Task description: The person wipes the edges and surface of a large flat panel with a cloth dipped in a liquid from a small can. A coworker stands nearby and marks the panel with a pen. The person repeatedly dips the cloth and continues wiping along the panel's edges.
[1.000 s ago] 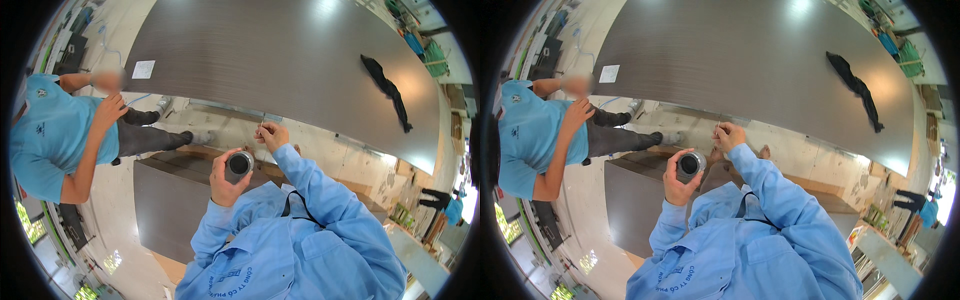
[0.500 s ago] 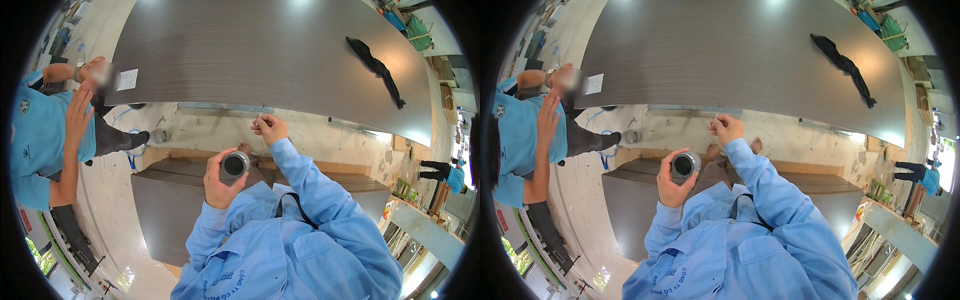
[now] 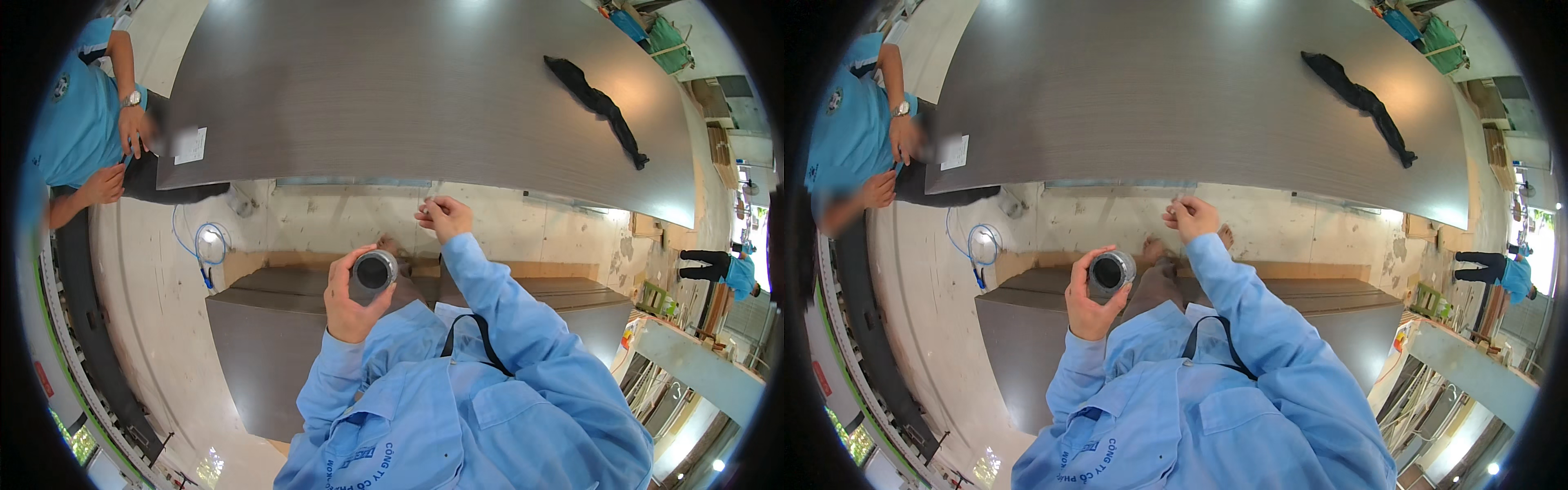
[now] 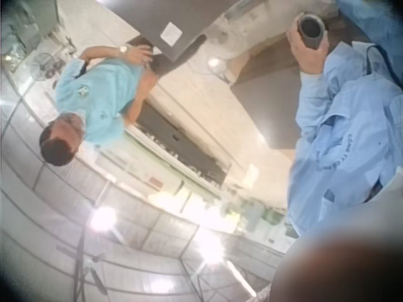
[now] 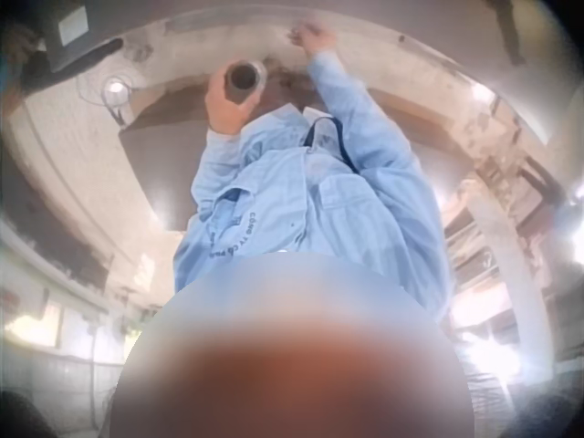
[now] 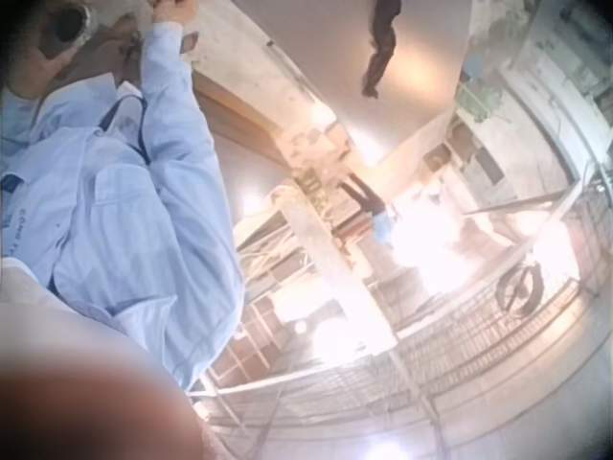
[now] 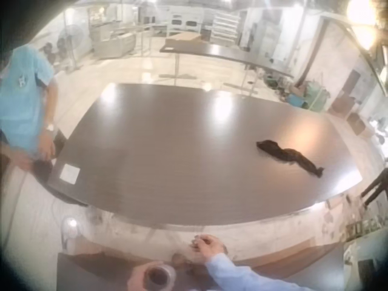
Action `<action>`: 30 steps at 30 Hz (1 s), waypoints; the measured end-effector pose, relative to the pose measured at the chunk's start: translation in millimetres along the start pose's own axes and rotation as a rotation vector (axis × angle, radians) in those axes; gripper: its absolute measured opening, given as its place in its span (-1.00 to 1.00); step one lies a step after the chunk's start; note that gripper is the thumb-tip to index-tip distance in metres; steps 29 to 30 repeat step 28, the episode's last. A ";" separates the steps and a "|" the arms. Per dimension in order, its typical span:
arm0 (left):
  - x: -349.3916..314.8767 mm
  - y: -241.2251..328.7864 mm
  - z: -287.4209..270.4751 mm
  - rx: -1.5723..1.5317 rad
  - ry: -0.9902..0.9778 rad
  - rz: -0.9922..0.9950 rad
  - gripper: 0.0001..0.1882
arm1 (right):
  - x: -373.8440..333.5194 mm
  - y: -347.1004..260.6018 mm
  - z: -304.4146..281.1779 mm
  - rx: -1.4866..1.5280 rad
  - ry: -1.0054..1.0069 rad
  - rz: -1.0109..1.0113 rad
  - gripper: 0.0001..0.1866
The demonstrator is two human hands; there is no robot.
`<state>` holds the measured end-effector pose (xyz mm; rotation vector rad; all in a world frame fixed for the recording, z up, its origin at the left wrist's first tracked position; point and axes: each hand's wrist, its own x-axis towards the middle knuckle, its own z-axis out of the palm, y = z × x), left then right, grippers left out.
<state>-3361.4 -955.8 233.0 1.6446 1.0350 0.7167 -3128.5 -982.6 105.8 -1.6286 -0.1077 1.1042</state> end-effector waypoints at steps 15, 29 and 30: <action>24.8 26.9 31.6 0.028 0.054 0.055 -0.34 | -36.0 -95.2 -114.2 -0.146 0.048 -0.386 -0.88; 36.7 109.2 112.9 0.202 0.253 0.059 -0.38 | 156.8 -256.1 -397.9 -0.330 0.504 -0.769 -0.81; 36.7 109.2 112.9 0.202 0.253 0.059 -0.38 | 156.8 -256.1 -397.9 -0.330 0.504 -0.769 -0.81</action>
